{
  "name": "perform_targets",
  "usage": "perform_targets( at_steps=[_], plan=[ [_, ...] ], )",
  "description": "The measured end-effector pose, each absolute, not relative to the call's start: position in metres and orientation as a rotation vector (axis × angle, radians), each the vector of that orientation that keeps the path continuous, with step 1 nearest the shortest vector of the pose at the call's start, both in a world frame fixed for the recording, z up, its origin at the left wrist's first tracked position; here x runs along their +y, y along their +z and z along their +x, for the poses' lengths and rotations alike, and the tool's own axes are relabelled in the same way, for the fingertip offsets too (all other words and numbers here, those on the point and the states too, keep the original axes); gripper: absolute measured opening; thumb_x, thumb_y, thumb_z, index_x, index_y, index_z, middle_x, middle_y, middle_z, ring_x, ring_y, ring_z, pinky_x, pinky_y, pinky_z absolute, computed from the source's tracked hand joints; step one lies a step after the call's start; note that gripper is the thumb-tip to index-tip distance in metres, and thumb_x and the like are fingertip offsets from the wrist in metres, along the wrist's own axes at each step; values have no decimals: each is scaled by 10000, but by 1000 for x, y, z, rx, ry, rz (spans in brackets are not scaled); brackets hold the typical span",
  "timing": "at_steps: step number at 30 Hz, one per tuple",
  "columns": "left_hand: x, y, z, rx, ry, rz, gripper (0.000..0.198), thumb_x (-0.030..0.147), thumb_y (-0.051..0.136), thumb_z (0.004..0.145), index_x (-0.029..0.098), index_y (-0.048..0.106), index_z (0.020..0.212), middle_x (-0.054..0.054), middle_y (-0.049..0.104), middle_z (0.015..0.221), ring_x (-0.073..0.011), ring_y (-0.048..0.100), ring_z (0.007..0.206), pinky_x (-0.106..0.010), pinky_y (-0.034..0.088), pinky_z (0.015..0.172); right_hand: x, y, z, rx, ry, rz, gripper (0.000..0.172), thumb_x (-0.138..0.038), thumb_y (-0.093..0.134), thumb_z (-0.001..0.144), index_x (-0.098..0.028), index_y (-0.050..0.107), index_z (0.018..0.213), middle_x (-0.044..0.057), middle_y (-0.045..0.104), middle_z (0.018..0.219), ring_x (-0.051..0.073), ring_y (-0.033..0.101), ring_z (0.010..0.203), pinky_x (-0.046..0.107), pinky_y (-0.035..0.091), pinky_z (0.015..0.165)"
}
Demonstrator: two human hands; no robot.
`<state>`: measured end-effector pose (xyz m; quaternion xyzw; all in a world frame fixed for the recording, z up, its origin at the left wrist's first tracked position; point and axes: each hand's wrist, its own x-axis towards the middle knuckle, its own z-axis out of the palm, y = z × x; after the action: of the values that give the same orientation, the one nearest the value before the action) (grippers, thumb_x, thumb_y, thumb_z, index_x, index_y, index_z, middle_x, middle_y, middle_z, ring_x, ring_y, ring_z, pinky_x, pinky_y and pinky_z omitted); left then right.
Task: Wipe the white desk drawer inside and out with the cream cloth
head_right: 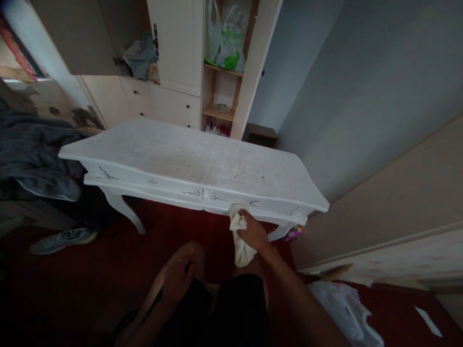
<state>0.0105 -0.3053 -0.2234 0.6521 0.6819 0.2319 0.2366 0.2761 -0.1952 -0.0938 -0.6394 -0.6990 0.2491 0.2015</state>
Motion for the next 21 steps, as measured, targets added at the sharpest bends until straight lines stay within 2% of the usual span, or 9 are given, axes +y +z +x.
perform_targets(
  at_steps=[2,4,7,10,13,16,18,21],
  plan=[
    [-304,-224,11,1873,601,1798,406,279,406,941,150,767,1075,-141,778,1150,-297,714,1108,-485,502,1059,-201,-77,313,-1827,813,-1748,666,-205,611,669,-197,635,1334,103,709,1318,308,654,1231,492,469,1113],
    [-303,-227,13,1884,592,1814,417,293,405,941,143,766,1088,-151,775,1160,-301,713,1117,-480,502,1061,-210,-51,346,-1734,957,-1679,575,-273,629,688,-202,672,1257,78,774,1136,292,722,1040,453,566,963],
    [-300,-230,14,1902,600,1817,418,309,407,938,164,768,1090,-139,776,1168,-299,713,1125,-467,507,1058,-221,-2,386,-1650,952,-1603,608,-351,707,695,-189,649,1279,77,771,1118,267,732,963,379,603,837],
    [-297,-230,14,1899,587,1810,420,324,407,937,180,773,1082,-127,776,1175,-302,710,1134,-462,508,1059,-211,47,415,-1690,656,-1563,622,-375,724,728,-199,625,1316,84,754,1143,262,732,951,387,608,838],
    [-295,-225,14,1902,545,1806,435,323,391,940,176,771,1094,-130,775,1175,-304,708,1135,-464,506,1055,-174,85,432,-1812,106,-1525,659,-352,678,773,-219,553,1407,107,704,1254,308,699,1088,484,587,939],
    [-293,-220,15,1913,490,1797,443,303,374,940,174,761,1113,-129,769,1195,-298,701,1151,-464,490,1070,-123,98,438,-1999,-441,-1560,820,-274,687,746,-204,428,1522,161,468,1563,380,504,1389,540,505,1080],
    [-293,-218,15,1912,462,1801,443,307,375,940,168,756,1118,-133,763,1211,-295,694,1169,-461,476,1088,-89,89,438,-2165,-582,-1601,884,-194,655,751,-190,336,1576,167,338,1655,395,474,1416,549,517,1063],
    [-293,-220,15,1906,444,1819,449,315,372,940,159,753,1120,-142,757,1226,-298,683,1199,-464,461,1111,-52,59,438,-2454,-558,-1610,865,-118,583,766,-166,331,1592,158,315,1673,378,477,1424,520,464,1129]
  ],
)
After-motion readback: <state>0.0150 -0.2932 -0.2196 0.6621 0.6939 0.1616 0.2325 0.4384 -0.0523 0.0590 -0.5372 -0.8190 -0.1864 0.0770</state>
